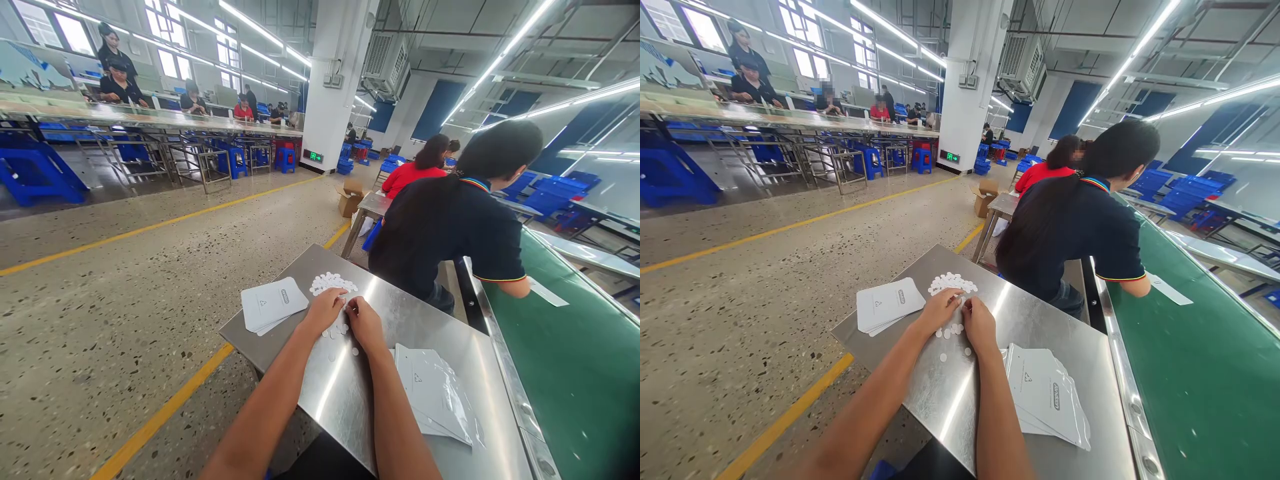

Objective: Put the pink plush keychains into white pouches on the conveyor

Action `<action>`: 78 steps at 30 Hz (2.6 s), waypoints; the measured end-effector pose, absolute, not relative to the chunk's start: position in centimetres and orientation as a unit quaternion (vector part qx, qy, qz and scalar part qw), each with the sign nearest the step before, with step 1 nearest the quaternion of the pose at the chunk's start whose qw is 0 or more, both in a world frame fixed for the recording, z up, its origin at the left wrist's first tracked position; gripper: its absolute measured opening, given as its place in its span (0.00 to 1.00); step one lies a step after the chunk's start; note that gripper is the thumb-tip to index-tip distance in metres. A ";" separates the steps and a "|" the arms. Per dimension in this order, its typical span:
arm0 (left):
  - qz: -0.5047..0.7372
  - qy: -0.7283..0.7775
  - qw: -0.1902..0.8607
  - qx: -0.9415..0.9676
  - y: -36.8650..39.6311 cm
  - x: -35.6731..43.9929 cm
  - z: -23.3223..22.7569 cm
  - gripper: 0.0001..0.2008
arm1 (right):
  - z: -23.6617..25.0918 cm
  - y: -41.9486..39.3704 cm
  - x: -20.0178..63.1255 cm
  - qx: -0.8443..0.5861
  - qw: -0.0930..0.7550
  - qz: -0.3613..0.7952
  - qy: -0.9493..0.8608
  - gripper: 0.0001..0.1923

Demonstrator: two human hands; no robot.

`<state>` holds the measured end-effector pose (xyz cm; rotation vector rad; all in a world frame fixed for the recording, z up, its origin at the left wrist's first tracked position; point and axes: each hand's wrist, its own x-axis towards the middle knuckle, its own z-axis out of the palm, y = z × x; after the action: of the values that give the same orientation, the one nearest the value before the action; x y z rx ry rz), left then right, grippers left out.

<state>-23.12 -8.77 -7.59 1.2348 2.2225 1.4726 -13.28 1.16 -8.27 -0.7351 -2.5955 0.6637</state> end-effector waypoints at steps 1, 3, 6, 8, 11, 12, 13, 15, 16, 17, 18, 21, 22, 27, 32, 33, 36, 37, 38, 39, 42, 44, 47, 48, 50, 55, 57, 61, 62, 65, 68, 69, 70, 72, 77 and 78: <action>0.503 0.749 0.106 0.417 -8.8 -23.1 -7.5 0.14 | -8.2 1.1 -13.3 -0.251 0.185 0.246 -0.918 0.06; 0.515 0.743 0.113 0.413 -8.8 -23.1 -7.5 0.14 | -7.9 0.9 -13.3 -0.234 0.197 0.267 -0.914 0.08; 0.539 0.736 0.120 0.392 -8.8 -23.2 -7.5 0.12 | -7.5 0.6 -13.3 -0.214 0.221 0.292 -0.906 0.11; 0.561 0.732 0.119 0.368 -8.7 -23.4 -7.5 0.09 | -7.2 0.5 -13.2 -0.203 0.240 0.320 -0.894 0.13; 0.593 0.721 0.131 0.333 -8.5 -23.6 -7.7 0.06 | -7.1 0.5 -13.1 -0.190 0.262 0.371 -0.870 0.14; 0.602 0.716 0.140 0.324 -8.5 -23.7 -7.7 0.06 | -7.1 0.5 -13.1 -0.187 0.265 0.387 -0.863 0.13; 0.610 0.711 0.150 0.315 -8.5 -23.7 -7.7 0.07 | -7.0 0.6 -13.1 -0.182 0.265 0.406 -0.855 0.13; 0.626 0.702 0.164 0.297 -8.4 -23.8 -7.7 0.07 | -7.0 0.9 -13.0 -0.173 0.258 0.450 -0.837 0.13; 0.635 0.697 0.167 0.288 -8.5 -23.8 -7.7 0.07 | -7.0 1.0 -12.9 -0.168 0.251 0.470 -0.830 0.13; 0.643 0.693 0.167 0.279 -8.5 -23.9 -7.6 0.07 | -7.0 1.2 -12.8 -0.164 0.242 0.486 -0.824 0.13; 0.653 0.689 0.166 0.269 -8.5 -23.9 -7.6 0.07 | -6.9 1.4 -12.7 -0.160 0.233 0.499 -0.819 0.14; 0.683 0.670 0.165 0.241 -8.7 -24.1 -7.2 0.08 | -6.7 2.0 -12.2 -0.152 0.205 0.525 -0.812 0.14; 0.691 0.661 0.173 0.238 -8.8 -24.1 -7.1 0.08 | -6.6 2.1 -12.0 -0.151 0.196 0.532 -0.810 0.13; 0.705 0.608 0.245 0.271 -8.8 -23.5 -6.7 0.10 | -6.2 2.0 -11.8 -0.162 0.185 0.562 -0.790 0.15; 0.706 0.581 0.284 0.289 -8.7 -23.1 -6.8 0.12 | -5.9 1.4 -12.0 -0.173 0.163 0.638 -0.732 0.12; 0.706 0.578 0.288 0.290 -8.7 -23.0 -6.8 0.12 | -5.8 1.3 -12.0 -0.177 0.157 0.662 -0.711 0.12; 0.703 0.576 0.296 0.295 -8.7 -22.9 -6.7 0.13 | -5.8 1.2 -12.0 -0.189 0.147 0.708 -0.664 0.11; 0.701 0.576 0.297 0.297 -8.7 -22.9 -6.7 0.13 | -5.8 1.2 -12.0 -0.192 0.149 0.710 -0.661 0.12; 0.699 0.579 0.296 0.299 -8.7 -22.8 -6.7 0.13 | -5.9 1.2 -12.1 -0.194 0.152 0.710 -0.659 0.14; 0.697 0.582 0.293 0.300 -8.7 -22.8 -6.7 0.13 | -5.9 1.1 -12.1 -0.197 0.154 0.711 -0.657 0.16; 0.695 0.598 0.273 0.292 -8.6 -22.7 -6.9 0.10 | -6.1 0.8 -12.3 -0.205 0.165 0.706 -0.658 0.20; 0.695 0.608 0.259 0.283 -8.5 -22.6 -7.0 0.09 | -6.2 0.6 -12.4 -0.205 0.168 0.697 -0.666 0.20; 0.696 0.614 0.251 0.275 -8.4 -22.6 -7.0 0.09 | -6.2 0.6 -12.5 -0.195 0.175 0.687 -0.678 0.20; 0.698 0.614 0.249 0.273 -8.4 -22.7 -7.0 0.09 | -6.2 0.7 -12.5 -0.190 0.180 0.685 -0.680 0.20; 0.704 0.613 0.239 0.266 -8.5 -23.0 -6.9 0.10 | -6.0 1.1 -12.1 -0.181 0.189 0.679 -0.686 0.19; 0.697 0.636 0.205 0.259 -8.9 -23.7 -7.1 0.10 | -5.3 2.7 -10.7 -0.171 0.197 0.656 -0.709 0.16; 0.675 0.648 0.215 0.279 -9.0 -23.6 -7.2 0.11 | -5.3 3.1 -10.4 -0.166 0.194 0.634 -0.730 0.15; 0.627 0.664 0.237 0.332 -9.2 -22.9 -6.9 0.12 | -5.8 3.3 -10.5 -0.167 0.156 0.598 -0.768 0.13; 0.617 0.666 0.239 0.343 -9.3 -22.8 -6.8 0.12 | -6.0 3.3 -10.6 -0.171 0.149 0.594 -0.772 0.13; 0.592 0.673 0.245 0.368 -9.6 -22.5 -6.6 0.10 | -6.6 3.4 -11.0 -0.187 0.145 0.574 -0.784 0.15; 0.574 0.683 0.246 0.379 -9.7 -22.4 -6.7 0.11 | -6.9 3.3 -11.2 -0.203 0.158 0.533 -0.806 0.15; 0.569 0.685 0.247 0.382 -9.7 -22.4 -6.8 0.11 | -6.8 3.2 -11.1 -0.209 0.163 0.517 -0.814 0.15; 0.565 0.687 0.248 0.383 -9.7 -22.4 -6.8 0.11 | -6.7 3.1 -11.1 -0.217 0.167 0.501 -0.821 0.16; 0.560 0.692 0.247 0.383 -9.6 -22.5 -6.9 0.11 | -6.5 2.8 -11.0 -0.232 0.170 0.469 -0.835 0.16; 0.568 0.719 0.200 0.349 -9.4 -22.9 -7.2 0.12 | -6.2 3.2 -12.2 -0.275 0.182 0.401 -0.855 0.10; 0.571 0.725 0.186 0.338 -9.4 -23.0 -7.3 0.12 | -6.3 3.5 -12.9 -0.291 0.186 0.387 -0.855 0.11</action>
<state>-22.98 -9.36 -7.28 0.9515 2.0411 1.6085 -12.87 3.55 -6.27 -0.8205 -2.4083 1.0904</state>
